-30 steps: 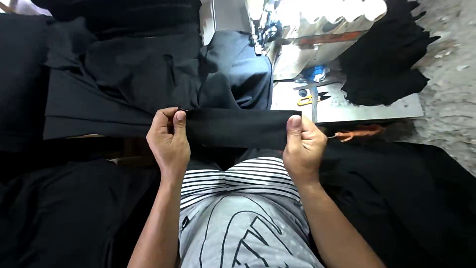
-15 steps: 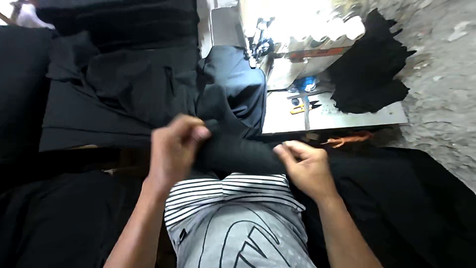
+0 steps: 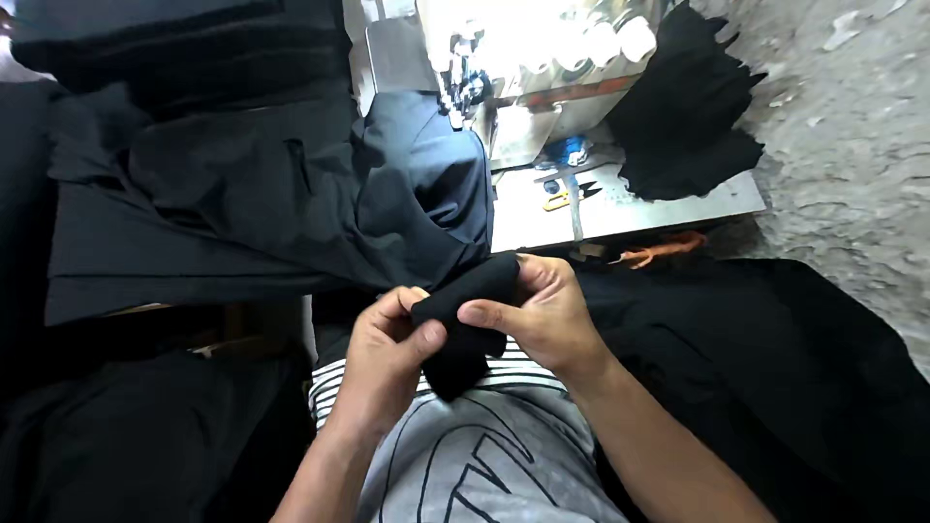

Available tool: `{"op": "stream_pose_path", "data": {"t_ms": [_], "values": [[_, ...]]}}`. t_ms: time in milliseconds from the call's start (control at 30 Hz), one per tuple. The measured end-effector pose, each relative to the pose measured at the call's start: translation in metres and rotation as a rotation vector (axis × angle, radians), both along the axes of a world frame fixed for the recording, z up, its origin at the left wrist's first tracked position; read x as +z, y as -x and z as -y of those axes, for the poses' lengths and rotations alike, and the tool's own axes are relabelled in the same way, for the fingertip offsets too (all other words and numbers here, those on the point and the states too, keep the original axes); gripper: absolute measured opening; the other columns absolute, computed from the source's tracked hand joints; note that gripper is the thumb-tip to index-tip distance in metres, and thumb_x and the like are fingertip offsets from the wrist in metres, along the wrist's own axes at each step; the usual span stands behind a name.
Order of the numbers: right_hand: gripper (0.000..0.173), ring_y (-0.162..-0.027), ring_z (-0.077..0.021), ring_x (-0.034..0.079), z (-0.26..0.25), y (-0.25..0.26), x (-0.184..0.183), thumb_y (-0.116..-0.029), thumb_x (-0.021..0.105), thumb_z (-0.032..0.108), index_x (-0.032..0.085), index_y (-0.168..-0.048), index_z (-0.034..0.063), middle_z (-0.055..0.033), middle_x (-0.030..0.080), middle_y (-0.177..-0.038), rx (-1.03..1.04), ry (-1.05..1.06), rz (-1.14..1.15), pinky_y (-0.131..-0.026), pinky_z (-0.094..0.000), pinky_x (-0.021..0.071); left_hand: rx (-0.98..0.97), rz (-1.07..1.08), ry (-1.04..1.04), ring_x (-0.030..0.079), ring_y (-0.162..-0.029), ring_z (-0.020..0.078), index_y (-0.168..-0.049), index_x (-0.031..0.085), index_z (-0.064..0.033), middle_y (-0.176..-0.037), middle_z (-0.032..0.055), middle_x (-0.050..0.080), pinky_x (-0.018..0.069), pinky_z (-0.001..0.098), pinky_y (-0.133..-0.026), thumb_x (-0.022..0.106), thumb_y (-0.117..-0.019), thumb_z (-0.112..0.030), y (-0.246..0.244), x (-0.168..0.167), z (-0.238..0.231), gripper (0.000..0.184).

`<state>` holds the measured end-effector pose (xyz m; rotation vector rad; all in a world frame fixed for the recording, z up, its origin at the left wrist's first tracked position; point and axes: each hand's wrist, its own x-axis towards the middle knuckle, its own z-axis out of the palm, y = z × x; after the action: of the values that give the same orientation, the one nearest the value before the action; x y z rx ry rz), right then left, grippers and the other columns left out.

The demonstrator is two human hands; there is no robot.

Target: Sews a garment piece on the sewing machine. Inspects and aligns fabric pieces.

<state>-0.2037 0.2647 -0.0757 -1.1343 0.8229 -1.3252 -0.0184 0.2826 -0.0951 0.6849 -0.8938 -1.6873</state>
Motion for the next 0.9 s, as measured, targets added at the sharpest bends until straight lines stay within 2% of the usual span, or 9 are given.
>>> {"op": "stream_pose_path", "data": {"t_ms": [133,233,400,533,600,667,700,767,900], "values": [[0.030,-0.064,-0.0024,0.063,0.003,-0.003,-0.005,-0.0730,0.093,0.015,0.065,-0.079,0.0081,0.0024,0.065,-0.072,-0.004,0.122,-0.055,-0.059,-0.0185,0.0561,0.111,0.302,0.220,0.069,-0.085,0.0075,-0.096,0.074,-0.0104,-0.094,0.0005,0.072,0.0607,0.0263,-0.079,0.075,-0.0943,-0.019,-0.008,0.004,0.009,0.008],[0.027,-0.062,-0.0004,0.062,0.006,0.010,0.000,-0.0774,0.089,0.013,0.067,-0.091,0.0050,0.0031,0.067,-0.074,-0.171,0.372,-0.448,-0.055,-0.0161,0.0554,0.182,0.571,0.420,0.069,-0.090,0.0079,-0.099,0.075,-0.0120,-0.098,-0.0022,0.072,0.0601,0.0255,-0.079,0.068,-0.0998,-0.021,-0.028,0.009,0.016,0.011],[0.008,-0.065,-0.0082,0.063,0.013,0.027,0.009,-0.0835,0.074,0.003,0.068,-0.089,0.0025,-0.0048,0.067,-0.071,-0.452,0.730,-0.958,-0.059,-0.0204,0.0500,-0.080,0.464,0.437,0.066,-0.099,0.0058,-0.095,0.074,-0.0195,-0.103,-0.0057,0.070,0.0562,0.0220,-0.083,0.064,-0.1021,-0.035,-0.063,0.030,0.020,0.020],[0.022,-0.106,-0.0267,0.070,0.017,0.018,0.011,-0.0827,0.073,0.005,0.052,-0.077,0.0044,-0.0192,0.071,-0.104,-0.285,0.744,-0.794,-0.088,-0.0354,0.0586,-0.094,0.473,0.361,0.068,-0.087,0.0050,-0.095,0.075,-0.0139,-0.096,-0.0031,0.072,0.0585,0.0219,-0.077,0.066,-0.1011,-0.029,-0.058,0.030,0.020,0.019],[0.014,-0.127,-0.0298,0.061,0.014,0.014,0.006,-0.0888,0.060,0.001,0.047,-0.088,0.0038,-0.0209,0.065,-0.127,-0.037,0.591,-0.519,-0.104,-0.0418,0.0545,-0.049,0.461,0.312,0.069,-0.081,0.0063,-0.095,0.075,-0.0122,-0.092,-0.0011,0.073,0.0606,0.0232,-0.073,0.071,-0.0971,-0.025,-0.054,0.033,0.018,0.013],[0.003,-0.125,-0.0157,0.061,0.007,0.012,0.001,-0.1064,0.042,0.015,0.044,-0.105,0.0134,-0.0061,0.063,-0.127,0.203,0.326,-0.214,-0.103,-0.0331,0.0544,-0.027,0.399,0.298,0.068,-0.076,0.0060,-0.088,0.069,-0.0133,-0.085,-0.0015,0.071,0.0593,0.0216,-0.069,0.076,-0.0928,-0.019,-0.050,0.037,0.016,0.010],[0.005,-0.108,-0.0064,0.060,0.003,0.012,0.001,-0.1082,0.041,0.023,0.044,-0.107,0.0188,0.0012,0.059,-0.112,0.282,0.216,-0.117,-0.089,-0.0234,0.0547,-0.027,0.360,0.297,0.068,-0.075,0.0057,-0.088,0.067,-0.0145,-0.084,-0.0019,0.071,0.0594,0.0211,-0.068,0.078,-0.0909,-0.017,-0.050,0.039,0.016,0.011],[0.008,-0.099,-0.0034,0.058,0.002,0.016,0.007,-0.1028,0.051,0.014,0.045,-0.107,0.0170,0.0020,0.055,-0.105,0.382,0.172,-0.075,-0.080,-0.0186,0.0540,-0.052,0.342,0.298,0.069,-0.077,0.0049,-0.101,0.065,-0.0179,-0.089,-0.0036,0.070,0.0602,0.0197,-0.069,0.080,-0.0884,-0.014,-0.054,0.045,0.016,0.020],[0.024,-0.093,-0.0073,0.059,0.008,0.028,0.028,-0.0724,0.071,-0.003,0.056,-0.084,0.0108,-0.0013,0.057,-0.097,0.130,0.364,-0.632,-0.073,-0.0179,0.0526,-0.077,0.700,0.449,0.065,-0.086,0.0025,-0.121,0.060,-0.0167,-0.103,-0.0054,0.067,0.0576,0.0168,-0.075,0.064,-0.0988,-0.010,-0.069,0.061,0.019,0.024]]}}
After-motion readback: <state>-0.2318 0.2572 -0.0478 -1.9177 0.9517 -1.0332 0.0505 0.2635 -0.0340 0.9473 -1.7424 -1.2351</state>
